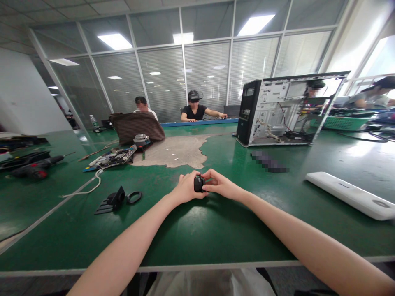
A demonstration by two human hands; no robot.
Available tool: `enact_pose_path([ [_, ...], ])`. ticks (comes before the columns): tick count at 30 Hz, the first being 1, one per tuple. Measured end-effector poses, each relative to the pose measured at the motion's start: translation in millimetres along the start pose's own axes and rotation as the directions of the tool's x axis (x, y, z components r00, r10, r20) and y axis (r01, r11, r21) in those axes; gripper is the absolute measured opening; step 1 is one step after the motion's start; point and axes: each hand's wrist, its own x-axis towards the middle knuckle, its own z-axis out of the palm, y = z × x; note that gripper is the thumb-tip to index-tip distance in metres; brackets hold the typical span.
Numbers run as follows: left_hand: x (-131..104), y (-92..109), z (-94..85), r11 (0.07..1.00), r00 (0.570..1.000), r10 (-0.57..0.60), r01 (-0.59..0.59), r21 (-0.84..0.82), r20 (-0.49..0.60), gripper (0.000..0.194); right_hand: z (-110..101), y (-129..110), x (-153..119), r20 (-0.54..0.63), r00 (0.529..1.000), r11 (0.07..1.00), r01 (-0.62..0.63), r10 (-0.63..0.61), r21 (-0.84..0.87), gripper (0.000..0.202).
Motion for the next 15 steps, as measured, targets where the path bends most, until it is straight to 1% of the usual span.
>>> enact_pose_path([
  [2,0.0,-0.3,0.3,1.0,1.0,0.0,0.0,0.004,0.005,0.056,-0.2,-0.3,-0.6,0.025,1.0,1.0,0.018,-0.019,0.025,0.033],
  [4,0.2,-0.5,0.7,1.0,1.0,0.005,-0.005,0.003,0.003,0.056,0.2,-0.8,-0.8,0.023,1.0,0.999,0.016,-0.017,0.041,0.031],
  [8,0.6,-1.0,1.0,1.0,1.0,0.013,-0.013,-0.008,-0.006,0.057,2.1,-1.4,0.3,-0.035,0.999,1.0,0.008,-0.008,0.021,0.021],
  [11,0.7,-1.2,0.5,1.0,1.0,0.01,-0.01,-0.01,-0.003,0.058,3.0,-0.1,1.1,-0.049,0.999,1.0,0.001,-0.001,0.001,0.025],
  [15,0.4,-0.8,-0.1,1.0,1.0,0.013,-0.013,-0.012,0.003,0.057,2.6,1.1,0.8,-0.033,0.998,0.998,-0.053,0.052,-0.016,0.031],
])
